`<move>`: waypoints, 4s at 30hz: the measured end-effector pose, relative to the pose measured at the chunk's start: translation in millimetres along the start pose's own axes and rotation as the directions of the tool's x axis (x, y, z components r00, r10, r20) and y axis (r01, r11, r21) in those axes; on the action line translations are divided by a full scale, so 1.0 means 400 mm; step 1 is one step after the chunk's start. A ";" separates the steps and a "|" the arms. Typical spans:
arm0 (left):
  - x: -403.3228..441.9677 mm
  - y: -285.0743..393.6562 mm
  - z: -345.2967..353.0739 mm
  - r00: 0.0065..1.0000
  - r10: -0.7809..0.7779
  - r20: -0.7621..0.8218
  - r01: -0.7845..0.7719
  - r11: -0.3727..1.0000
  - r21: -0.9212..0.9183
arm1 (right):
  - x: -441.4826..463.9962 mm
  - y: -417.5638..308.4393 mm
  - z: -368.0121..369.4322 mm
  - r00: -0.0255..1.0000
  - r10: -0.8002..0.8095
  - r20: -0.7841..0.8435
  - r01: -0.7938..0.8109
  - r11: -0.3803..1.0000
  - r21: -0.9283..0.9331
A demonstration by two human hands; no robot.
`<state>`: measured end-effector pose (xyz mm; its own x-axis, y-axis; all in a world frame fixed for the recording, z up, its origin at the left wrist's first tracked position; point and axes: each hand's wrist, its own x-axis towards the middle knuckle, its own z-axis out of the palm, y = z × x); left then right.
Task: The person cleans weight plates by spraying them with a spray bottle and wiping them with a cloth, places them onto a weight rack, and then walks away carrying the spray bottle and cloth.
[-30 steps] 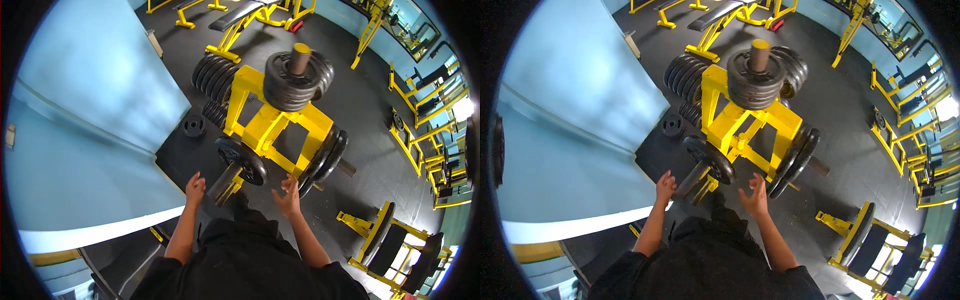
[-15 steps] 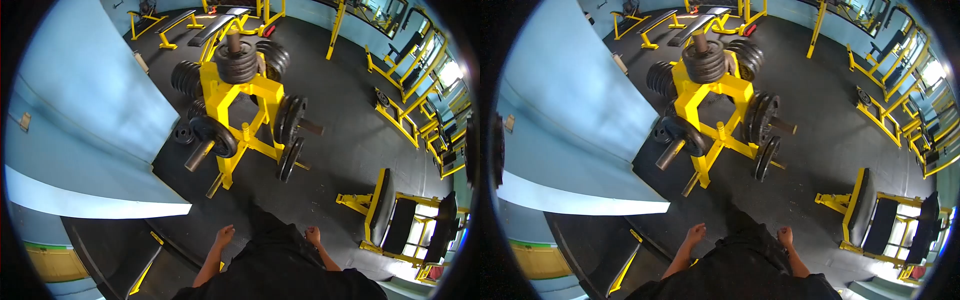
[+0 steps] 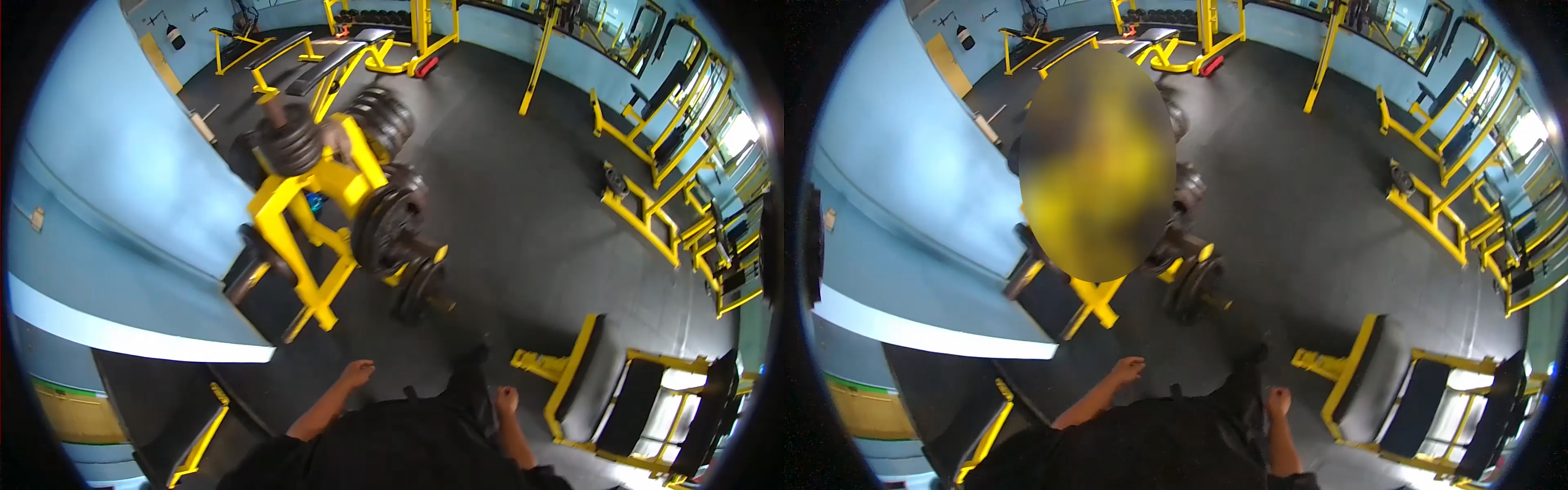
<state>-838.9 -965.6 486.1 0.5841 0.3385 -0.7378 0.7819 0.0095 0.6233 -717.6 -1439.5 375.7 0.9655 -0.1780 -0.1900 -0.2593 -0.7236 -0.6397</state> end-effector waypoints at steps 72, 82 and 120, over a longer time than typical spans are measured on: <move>1.715 1.805 -1.081 0.315 -0.753 -0.578 -0.267 0.514 -0.815 | 2.622 -3.077 1.796 -0.099 0.025 0.995 0.987 0.132 0.095; 1.929 1.740 -1.073 -0.168 -0.986 0.005 -0.407 0.065 -0.911 | 2.220 -3.680 2.783 -0.675 0.367 0.640 0.353 -0.602 0.716; 2.242 0.301 -1.625 0.120 -0.903 0.413 -0.786 -0.340 -0.516 | -0.122 -2.412 3.230 -0.554 0.552 0.623 0.293 -0.571 0.767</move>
<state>-362.6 -49.2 67.9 -0.5462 -0.3563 -0.7581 -0.8375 0.2162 0.5018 -545.0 128.8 39.9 -0.6931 0.1147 -0.7117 0.4125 0.8727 -0.2611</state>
